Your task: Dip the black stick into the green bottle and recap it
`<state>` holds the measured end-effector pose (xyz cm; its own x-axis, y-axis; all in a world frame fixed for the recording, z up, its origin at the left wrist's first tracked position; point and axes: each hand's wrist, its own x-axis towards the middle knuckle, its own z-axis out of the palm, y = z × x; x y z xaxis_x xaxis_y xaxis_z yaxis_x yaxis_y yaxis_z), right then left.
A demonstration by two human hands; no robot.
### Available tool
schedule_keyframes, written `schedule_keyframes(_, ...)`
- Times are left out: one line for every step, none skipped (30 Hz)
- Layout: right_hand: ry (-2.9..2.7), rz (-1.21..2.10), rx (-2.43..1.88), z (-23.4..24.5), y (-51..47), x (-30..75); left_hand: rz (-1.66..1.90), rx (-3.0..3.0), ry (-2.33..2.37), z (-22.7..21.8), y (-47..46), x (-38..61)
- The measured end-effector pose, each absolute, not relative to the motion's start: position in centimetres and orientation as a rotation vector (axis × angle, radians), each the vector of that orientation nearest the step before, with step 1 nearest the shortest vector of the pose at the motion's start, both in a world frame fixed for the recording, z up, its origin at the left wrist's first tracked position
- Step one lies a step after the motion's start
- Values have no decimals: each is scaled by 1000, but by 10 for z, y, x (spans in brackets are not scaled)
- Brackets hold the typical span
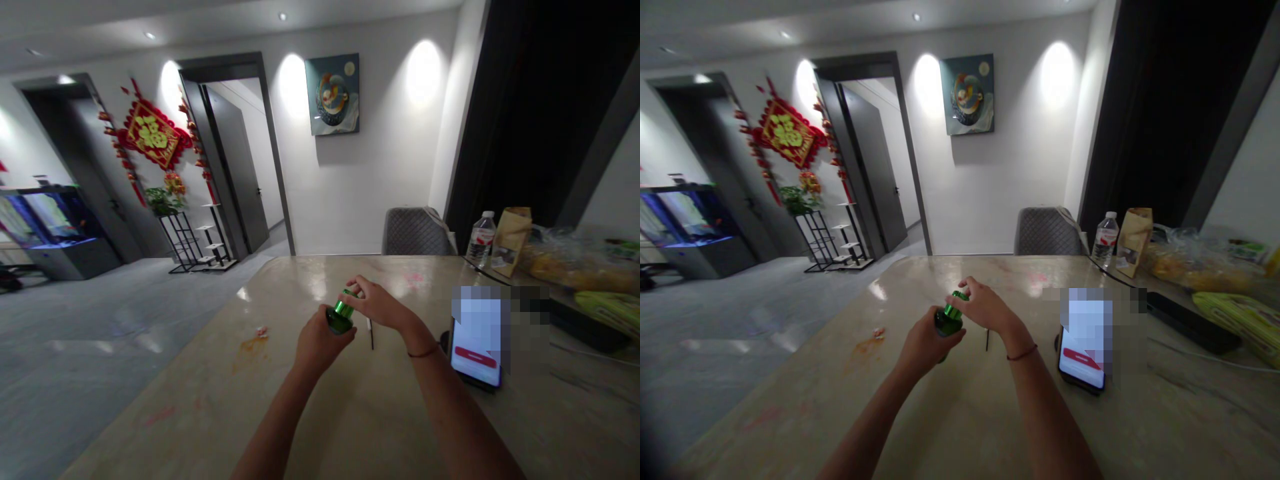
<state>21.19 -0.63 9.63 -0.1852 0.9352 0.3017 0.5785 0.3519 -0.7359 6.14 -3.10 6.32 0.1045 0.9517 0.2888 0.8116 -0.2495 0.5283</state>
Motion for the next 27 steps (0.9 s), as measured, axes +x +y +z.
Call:
schedule_keyframes(-1877,590,-1352,97,-6,212,858,2144,1754,64,-31,62)
schedule_keyframes(-1883,570,-1373,97,-7,212,853,2143,1752,64,-31,62)
schedule_keyframes(-1888,556,-1384,98,-7,212,849,2141,1754,64,-31,62)
schedule_keyframes(-1891,552,-1382,98,-7,212,842,2137,1759,64,-31,62)
schedule_keyframes(-1891,557,-1372,98,-7,213,837,2133,1765,63,-31,62)
schedule_keyframes(-1891,569,-1356,98,-7,213,833,2130,1769,63,-31,61)
schedule_keyframes(-1890,585,-1340,98,-8,213,830,2129,1767,63,-31,61)
schedule_keyframes(-1889,601,-1326,98,-8,213,830,2129,1762,62,-31,61)
schedule_keyframes(-1889,614,-1314,98,-8,213,831,2129,1756,62,-31,61)
schedule_keyframes(-1889,624,-1303,98,-8,213,829,2127,1754,62,-31,60)
schedule_keyframes(-1887,634,-1299,98,-8,214,826,2123,1757,63,-31,60)
schedule_keyframes(-1883,641,-1300,99,-9,214,822,2118,1761,63,-31,61)
schedule_keyframes(-1879,644,-1308,99,-9,214,819,2114,1767,63,-31,61)
schedule_keyframes(-1874,641,-1322,99,-9,214,817,2112,1770,63,-31,61)
schedule_keyframes(-1871,635,-1340,99,-9,213,817,2110,1773,64,-32,61)
schedule_keyframes(-1871,624,-1362,99,-9,213,818,2110,1774,64,-31,61)
schedule_keyframes(-1873,611,-1383,99,-9,213,817,2111,1775,63,-31,62)
schedule_keyframes(-1875,599,-1401,99,-8,213,814,2112,1778,63,-31,62)
schedule_keyframes(-1879,590,-1412,99,-8,213,812,2116,1780,63,-31,62)
schedule_keyframes(-1884,586,-1412,99,-7,214,811,2125,1781,62,-31,61)
schedule_keyframes(-1889,587,-1404,98,-7,214,808,2134,1779,62,-31,61)
schedule_keyframes(-1892,592,-1391,98,-7,214,804,2142,1777,61,-31,61)
schedule_keyframes(-1894,604,-1376,97,-6,214,801,2147,1776,61,-31,61)
schedule_keyframes(-1893,619,-1364,97,-6,215,799,2149,1775,61,-31,61)
schedule_keyframes(-1885,634,-1359,97,-6,215,795,2147,1776,61,-31,61)
schedule_keyframes(-1876,648,-1355,97,-6,215,793,2141,1777,61,-32,61)
schedule_keyframes(-1865,659,-1352,97,-6,215,793,2136,1778,61,-32,61)
